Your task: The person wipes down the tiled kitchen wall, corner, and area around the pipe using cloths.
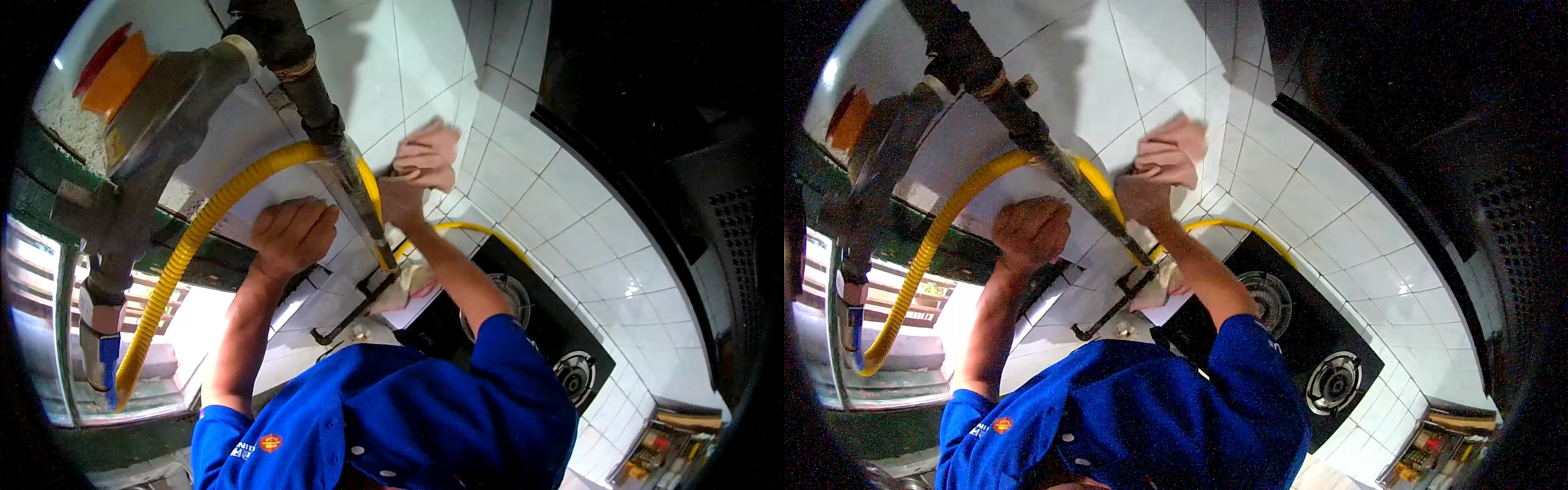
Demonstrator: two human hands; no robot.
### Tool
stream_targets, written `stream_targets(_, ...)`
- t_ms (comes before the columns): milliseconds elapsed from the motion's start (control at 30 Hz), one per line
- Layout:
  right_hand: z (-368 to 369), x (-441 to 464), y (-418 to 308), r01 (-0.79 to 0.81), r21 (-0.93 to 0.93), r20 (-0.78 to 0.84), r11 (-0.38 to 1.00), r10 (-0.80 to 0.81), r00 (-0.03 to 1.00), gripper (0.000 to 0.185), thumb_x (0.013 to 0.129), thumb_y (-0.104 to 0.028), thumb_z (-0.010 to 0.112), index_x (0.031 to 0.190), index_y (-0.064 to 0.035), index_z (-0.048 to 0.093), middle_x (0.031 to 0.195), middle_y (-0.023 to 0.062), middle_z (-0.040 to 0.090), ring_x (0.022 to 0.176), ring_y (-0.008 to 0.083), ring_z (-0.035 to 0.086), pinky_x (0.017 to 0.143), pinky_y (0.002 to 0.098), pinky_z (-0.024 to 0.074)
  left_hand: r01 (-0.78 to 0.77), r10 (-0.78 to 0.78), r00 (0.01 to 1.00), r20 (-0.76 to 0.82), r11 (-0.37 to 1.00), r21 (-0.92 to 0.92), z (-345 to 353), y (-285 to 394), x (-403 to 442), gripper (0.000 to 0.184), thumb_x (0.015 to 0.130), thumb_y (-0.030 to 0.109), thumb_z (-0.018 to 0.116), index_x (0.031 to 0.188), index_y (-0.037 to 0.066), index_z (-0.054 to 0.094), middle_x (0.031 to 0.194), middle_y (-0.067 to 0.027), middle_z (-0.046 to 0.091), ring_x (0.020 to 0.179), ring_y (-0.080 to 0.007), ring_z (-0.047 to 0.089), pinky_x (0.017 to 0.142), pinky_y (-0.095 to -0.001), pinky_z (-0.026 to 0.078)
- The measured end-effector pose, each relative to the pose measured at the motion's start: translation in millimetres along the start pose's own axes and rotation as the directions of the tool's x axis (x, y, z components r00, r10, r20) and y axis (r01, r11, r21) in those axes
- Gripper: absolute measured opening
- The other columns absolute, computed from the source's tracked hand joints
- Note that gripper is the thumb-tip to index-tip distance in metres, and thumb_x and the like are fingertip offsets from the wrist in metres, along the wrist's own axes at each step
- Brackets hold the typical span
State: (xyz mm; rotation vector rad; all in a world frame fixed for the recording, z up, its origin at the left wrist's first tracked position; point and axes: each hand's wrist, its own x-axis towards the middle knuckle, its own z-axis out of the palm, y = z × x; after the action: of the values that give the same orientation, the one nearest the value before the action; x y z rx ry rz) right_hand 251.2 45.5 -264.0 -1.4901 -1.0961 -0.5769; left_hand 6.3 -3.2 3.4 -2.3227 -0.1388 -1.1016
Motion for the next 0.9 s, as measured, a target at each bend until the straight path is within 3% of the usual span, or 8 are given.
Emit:
stream_targets(100, -108.4, 134.0, -81.5, 0.136, 0.109, 0.371, 0.985, -0.168, 0.913, 0.015, 0.08, -0.012, 0.066, 0.09, -0.0054, 0.057, 0.094, 0.0088, 0.06, 0.083, 0.0266, 0.061, 0.075, 0.0471, 0.0484, -0.02, 0.02, 1.0, -0.016, 1.0, -0.011, -1.1, -2.5, 1.4, 0.011, 0.074, 0.012, 0.069, 0.084, 0.017, 0.069, 0.083, 0.0061, 0.066, 0.072, -0.0091, 0.064, 0.065, -0.0267, 0.043)
stream_targets(133, -132.4, 157.1, -100.7, 0.01, 0.155, 0.383, 0.988, -0.069, 0.921, 0.012, 0.089, -0.013, 0.062, 0.093, -0.0027, 0.057, 0.085, 0.0099, 0.058, 0.074, 0.0245, 0.059, 0.067, 0.042, 0.0478, -0.019, 0.019, 1.0, -0.006, 1.0, -0.016, -2.8, -1.9, 2.4, 0.012, 0.074, 0.012, 0.069, 0.084, 0.017, 0.069, 0.083, 0.0062, 0.066, 0.072, -0.0091, 0.064, 0.065, -0.0267, 0.043)
stream_targets(300, -25.6, 77.6, 26.9, -0.563, -0.09, 0.067, 0.821, 0.569, 0.82, 0.012, 0.09, -0.013, 0.061, 0.095, -0.0031, 0.059, 0.091, 0.0115, 0.06, 0.082, 0.0265, 0.059, 0.074, 0.0429, 0.0477, -0.022, 0.022, 1.0, 0.007, 1.0, 0.002, -3.9, -1.8, -0.4, 0.012, 0.073, 0.012, 0.069, 0.084, 0.017, 0.069, 0.083, 0.0064, 0.066, 0.072, -0.0089, 0.064, 0.064, -0.0268, 0.043)
stream_targets(400, -15.5, 5.7, 18.3, -0.684, -0.204, 0.066, 0.7, 0.707, 0.704, 0.012, 0.091, -0.014, 0.06, 0.097, -0.0034, 0.06, 0.094, 0.0125, 0.061, 0.086, 0.0277, 0.06, 0.078, 0.0434, 0.0476, -0.021, 0.021, 1.0, 0.015, 1.0, 0.004, -3.1, -1.4, 0.7, 0.013, 0.074, 0.013, 0.07, 0.086, 0.017, 0.07, 0.084, 0.0065, 0.066, 0.072, -0.0092, 0.064, 0.064, -0.0267, 0.044)
stream_targets(600, -27.4, 13.7, -0.3, -0.208, -0.546, 0.279, 0.812, 0.41, 0.868, 0.013, 0.092, -0.014, 0.059, 0.099, -0.0039, 0.062, 0.101, 0.0145, 0.063, 0.096, 0.0301, 0.061, 0.086, 0.0444, 0.0474, -0.047, 0.047, 0.999, -0.009, 0.999, 0.016, -3.6, -1.5, -3.0, 0.012, 0.078, 0.012, 0.071, 0.087, 0.018, 0.07, 0.085, 0.0061, 0.067, 0.071, -0.0099, 0.065, 0.064, -0.0264, 0.046)
stream_targets(700, -34.9, 91.9, 19.4, 0.161, -0.634, 0.572, 0.757, 0.319, 0.756, 0.014, 0.092, -0.014, 0.058, 0.101, -0.0042, 0.064, 0.105, 0.0155, 0.064, 0.101, 0.0313, 0.061, 0.09, 0.045, 0.0473, -0.035, 0.034, 0.999, 0.014, 0.999, 0.025, -3.3, -3.9, -3.3, 0.012, 0.079, 0.011, 0.07, 0.088, 0.019, 0.071, 0.086, 0.006, 0.067, 0.071, -0.0099, 0.065, 0.063, -0.0263, 0.046)
stream_targets(733, -43.0, 112.9, 20.3, -0.002, -0.514, 0.652, 0.858, 0.392, 0.649, 0.02, 0.094, -0.014, 0.051, 0.111, -0.0036, 0.057, 0.116, 0.0149, 0.062, 0.105, 0.0329, 0.058, 0.092, 0.047, 0.0451, -0.04, 0.039, 0.999, 0.01, 0.999, 0.026, -4.0, -3.7, -4.2, 0.011, 0.079, 0.012, 0.07, 0.088, 0.019, 0.07, 0.087, 0.0061, 0.067, 0.071, -0.0099, 0.064, 0.063, -0.0262, 0.046)
stream_targets(900, -11.9, 40.3, 63.0, -0.279, -0.533, 0.499, 0.799, 0.563, 0.659, 0.03, 0.092, -0.025, 0.058, 0.112, -0.0026, 0.059, 0.121, 0.0135, 0.061, 0.109, 0.0268, 0.055, 0.096, 0.0446, 0.0437, -0.025, 0.024, 1.0, 0.015, 0.998, 0.062, 0.0, -0.3, -14.5, 0.009, 0.08, 0.013, 0.07, 0.087, 0.019, 0.07, 0.088, 0.0065, 0.067, 0.069, -0.0105, 0.063, 0.063, -0.0276, 0.046)
